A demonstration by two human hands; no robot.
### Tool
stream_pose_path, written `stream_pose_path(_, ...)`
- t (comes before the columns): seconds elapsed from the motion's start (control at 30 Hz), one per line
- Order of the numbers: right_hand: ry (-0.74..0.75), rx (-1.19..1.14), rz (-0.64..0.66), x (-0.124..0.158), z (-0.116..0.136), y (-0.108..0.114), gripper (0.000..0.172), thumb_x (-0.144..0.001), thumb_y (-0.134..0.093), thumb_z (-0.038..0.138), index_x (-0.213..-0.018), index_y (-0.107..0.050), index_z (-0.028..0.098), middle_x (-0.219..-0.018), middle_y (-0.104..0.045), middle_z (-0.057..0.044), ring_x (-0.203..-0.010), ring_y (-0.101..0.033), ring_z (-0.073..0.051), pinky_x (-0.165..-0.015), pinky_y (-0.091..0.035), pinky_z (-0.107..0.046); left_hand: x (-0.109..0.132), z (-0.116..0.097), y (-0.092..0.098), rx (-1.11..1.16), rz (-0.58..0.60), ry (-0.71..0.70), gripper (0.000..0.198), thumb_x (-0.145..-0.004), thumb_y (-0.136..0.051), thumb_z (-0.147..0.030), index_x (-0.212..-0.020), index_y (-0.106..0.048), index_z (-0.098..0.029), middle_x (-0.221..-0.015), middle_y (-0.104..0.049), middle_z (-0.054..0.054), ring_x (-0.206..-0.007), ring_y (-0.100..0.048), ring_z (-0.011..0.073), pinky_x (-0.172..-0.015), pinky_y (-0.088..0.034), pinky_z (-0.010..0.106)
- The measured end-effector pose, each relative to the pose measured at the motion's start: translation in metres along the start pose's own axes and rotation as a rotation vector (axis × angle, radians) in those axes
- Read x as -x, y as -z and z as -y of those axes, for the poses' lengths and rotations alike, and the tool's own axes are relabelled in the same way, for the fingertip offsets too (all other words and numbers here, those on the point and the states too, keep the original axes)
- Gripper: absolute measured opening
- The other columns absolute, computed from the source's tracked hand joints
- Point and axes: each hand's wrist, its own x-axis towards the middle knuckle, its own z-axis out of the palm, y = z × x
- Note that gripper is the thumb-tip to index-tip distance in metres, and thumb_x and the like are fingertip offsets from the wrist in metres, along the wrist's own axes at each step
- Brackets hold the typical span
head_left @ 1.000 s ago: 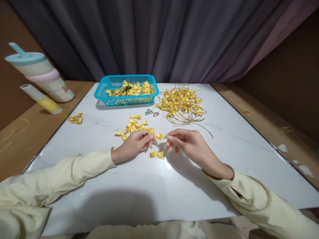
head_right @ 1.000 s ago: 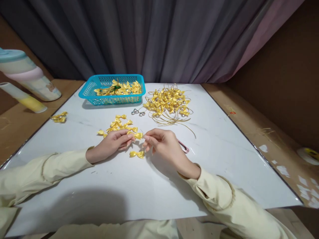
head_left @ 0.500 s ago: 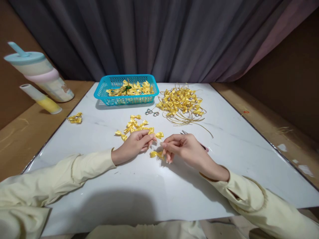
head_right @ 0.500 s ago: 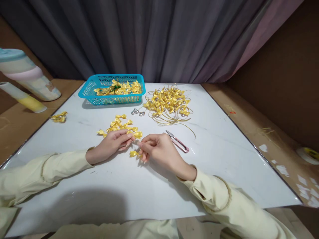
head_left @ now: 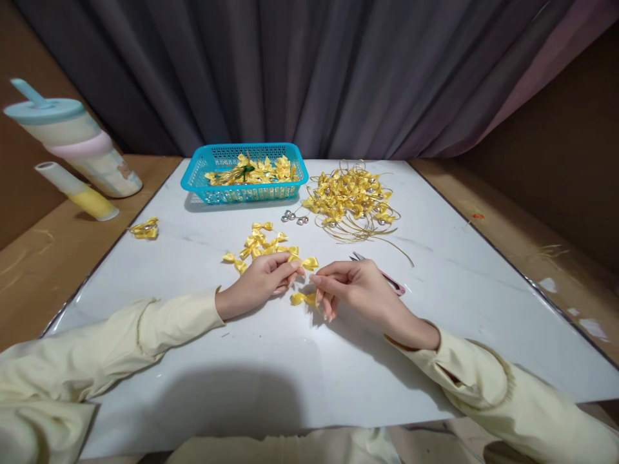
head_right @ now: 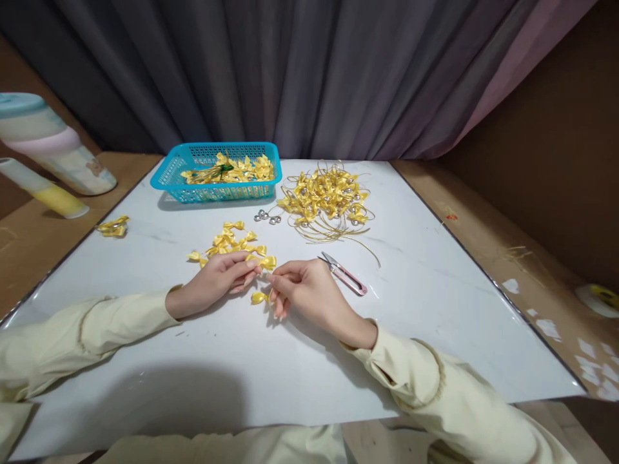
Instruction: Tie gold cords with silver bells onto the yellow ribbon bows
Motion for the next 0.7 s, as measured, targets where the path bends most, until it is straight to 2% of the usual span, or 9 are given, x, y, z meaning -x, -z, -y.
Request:
stream_pose_path(0.23,-0.007,-0.007,-0.009,0.0006,-0.0009,-0.0036,0.034,-0.075,-0.066,0.043,-0.056,-0.058,0.015,-0.04,-0.054,0.003,-0.033,-0.048,-0.009,-0.038,-0.039,-0.021,-0.0004,-0.0001,-0.0029,-0.063,0.01,-0.002,0.033,-0.083,-0.054,-0.04,-0.064,-0.045,-0.015,-0.048,-0.037,-0.008,-0.042,-0.029,0.0045,-0.042,-0.023,0.019)
stream_pose_path(0.37,0.017,0.046,-0.033,-0.0009,-0.0026,-0.0057,0.035,-0.079,-0.063,0.04,-0.055,-0.057,0.015,-0.038,-0.053,0.003,-0.032,-0.047,-0.008,-0.037,-0.036,-0.02,-0.0012,0.0012,-0.0037,-0.013,0.011,0.027,0.031,-0.082,-0.055,-0.039,-0.065,-0.047,-0.015,-0.048,-0.036,-0.008,-0.042,-0.028,0.0043,-0.042,-0.02,0.019)
stream_pose_path(0.53,0.027,0.112,-0.056,-0.0036,-0.0058,-0.0058,0.033,-0.078,-0.063,0.039,-0.057,-0.058,0.015,-0.039,-0.052,0.003,-0.031,-0.046,-0.008,-0.035,-0.034,-0.019,-0.0007,-0.0007,-0.0034,0.109,0.039,0.075,0.035,-0.081,-0.056,-0.034,-0.058,-0.036,-0.016,-0.051,-0.031,-0.008,-0.042,-0.027,0.0028,-0.043,-0.018,0.019)
stream_pose_path(0.7,0.019,0.138,-0.061,-0.0054,-0.008,-0.0063,0.029,-0.078,-0.063,0.032,-0.055,-0.056,0.016,-0.04,-0.052,0.004,-0.031,-0.046,-0.008,-0.034,-0.034,-0.019,0.0005,-0.0016,-0.0052,0.153,0.016,0.123,0.034,-0.081,-0.055,-0.029,-0.056,-0.035,-0.016,-0.052,-0.028,-0.008,-0.041,-0.025,0.002,-0.042,-0.016,0.02)
